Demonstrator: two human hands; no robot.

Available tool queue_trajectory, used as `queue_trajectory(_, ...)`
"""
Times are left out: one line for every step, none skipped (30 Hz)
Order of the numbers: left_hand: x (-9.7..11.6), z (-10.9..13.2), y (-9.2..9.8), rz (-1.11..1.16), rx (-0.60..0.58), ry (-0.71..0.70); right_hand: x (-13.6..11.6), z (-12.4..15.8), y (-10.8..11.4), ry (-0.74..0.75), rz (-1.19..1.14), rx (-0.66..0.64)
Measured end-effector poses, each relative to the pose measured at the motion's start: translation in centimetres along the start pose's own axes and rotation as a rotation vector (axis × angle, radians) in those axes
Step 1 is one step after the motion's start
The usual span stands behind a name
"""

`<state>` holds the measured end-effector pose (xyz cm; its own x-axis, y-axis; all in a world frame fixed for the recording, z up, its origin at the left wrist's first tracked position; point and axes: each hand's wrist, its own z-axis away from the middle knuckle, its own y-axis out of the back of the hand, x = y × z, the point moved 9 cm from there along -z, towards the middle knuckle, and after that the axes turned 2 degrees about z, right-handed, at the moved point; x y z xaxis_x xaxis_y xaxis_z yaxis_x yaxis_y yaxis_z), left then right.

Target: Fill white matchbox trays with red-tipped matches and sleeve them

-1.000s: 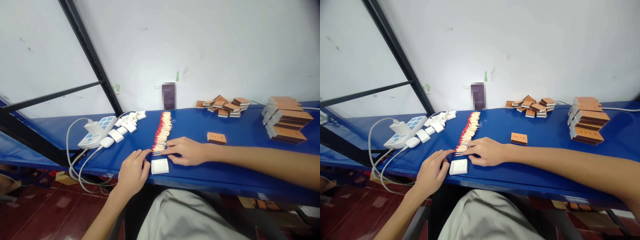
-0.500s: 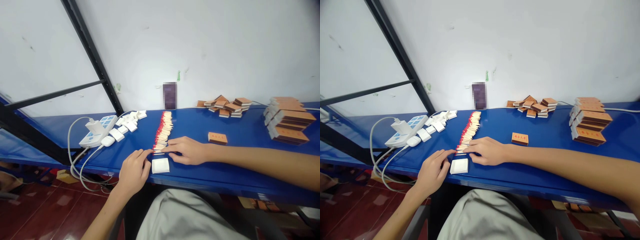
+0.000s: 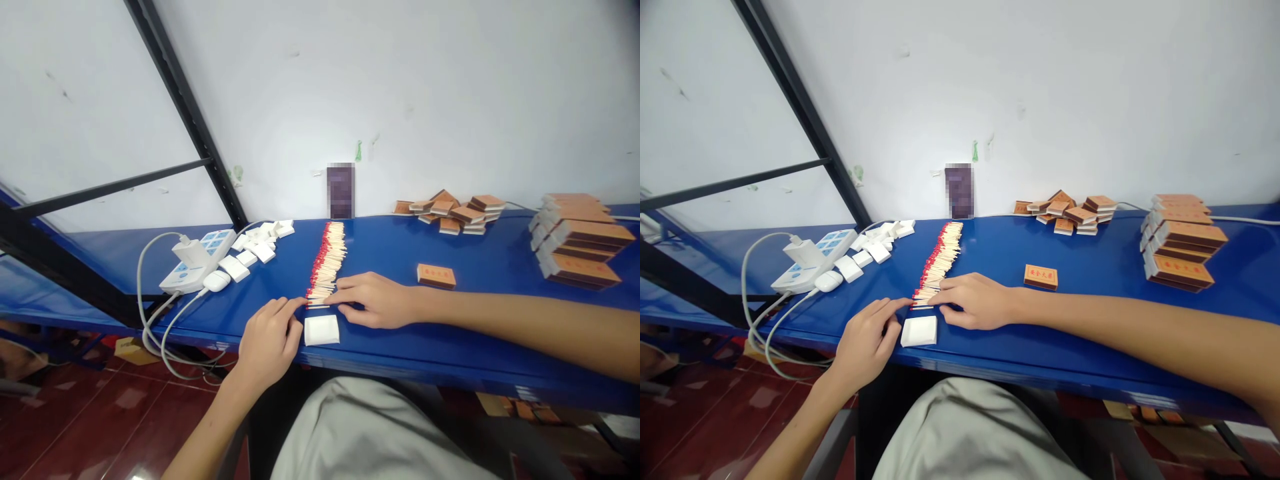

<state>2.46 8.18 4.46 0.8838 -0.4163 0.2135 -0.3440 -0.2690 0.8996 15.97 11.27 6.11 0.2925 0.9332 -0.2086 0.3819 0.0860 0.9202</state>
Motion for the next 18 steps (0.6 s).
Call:
queue_trajectory(-0.03,0.01,-0.01,0.002,-0.001,0.002,0.0,-0.01,0.0,-0.001,-0.003,-0.002)
queue_trajectory(-0.05,0.02,-0.02,0.005,-0.001,0.003,0.01,-0.02,-0.03,-0.004,-0.006,-0.007)
queue_trajectory(-0.07,0.03,-0.02,0.005,0.0,0.003,0.01,-0.03,-0.08,-0.006,-0.009,-0.015)
queue_trajectory(-0.08,0.03,-0.04,0.004,0.001,0.003,-0.01,-0.04,-0.13,-0.005,-0.011,-0.022)
queue_trajectory(-0.08,0.04,-0.04,0.001,0.002,0.002,-0.03,-0.04,-0.19,-0.004,-0.014,-0.029)
queue_trajectory(-0.07,0.04,-0.04,-0.003,0.004,0.0,-0.05,-0.04,-0.25,-0.001,-0.015,-0.037)
queue_trajectory(-0.05,0.04,-0.02,-0.007,0.006,-0.002,-0.07,-0.03,-0.29,0.001,-0.015,-0.042)
queue_trajectory(-0.02,0.03,0.01,-0.011,0.009,-0.003,-0.07,-0.02,-0.35,0.002,-0.016,-0.047)
queue_trajectory(0.02,0.02,0.04,-0.013,0.011,-0.003,-0.04,-0.01,-0.39,0.0,-0.017,-0.051)
queue_trajectory(0.05,0.02,0.07,-0.013,0.011,-0.002,0.02,0.0,-0.43,-0.005,-0.019,-0.053)
queue_trajectory(0.08,0.01,0.09,-0.013,0.01,-0.001,0.08,0.0,-0.44,-0.01,-0.021,-0.052)
queue_trajectory(0.1,0.01,0.11,-0.013,0.007,0.002,0.13,0.0,-0.43,-0.013,-0.026,-0.049)
queue_trajectory(0.12,0.0,0.11,-0.013,0.004,0.004,0.16,0.0,-0.4,-0.014,-0.035,-0.043)
queue_trajectory(0.13,0.0,0.1,-0.014,-0.001,0.006,0.16,-0.01,-0.35,-0.013,-0.044,-0.035)
queue_trajectory(0.13,0.01,0.09,-0.014,-0.004,0.007,0.16,-0.03,-0.28,-0.01,-0.053,-0.025)
queue_trajectory(0.12,0.02,0.08,-0.014,-0.007,0.008,0.16,-0.04,-0.22,-0.007,-0.063,-0.016)
queue_trajectory(0.11,0.03,0.07,-0.014,-0.008,0.009,0.16,-0.05,-0.16,-0.004,-0.069,-0.007)
queue_trajectory(0.09,0.04,0.06,-0.013,-0.007,0.008,0.16,-0.05,-0.11,-0.002,-0.074,0.001)
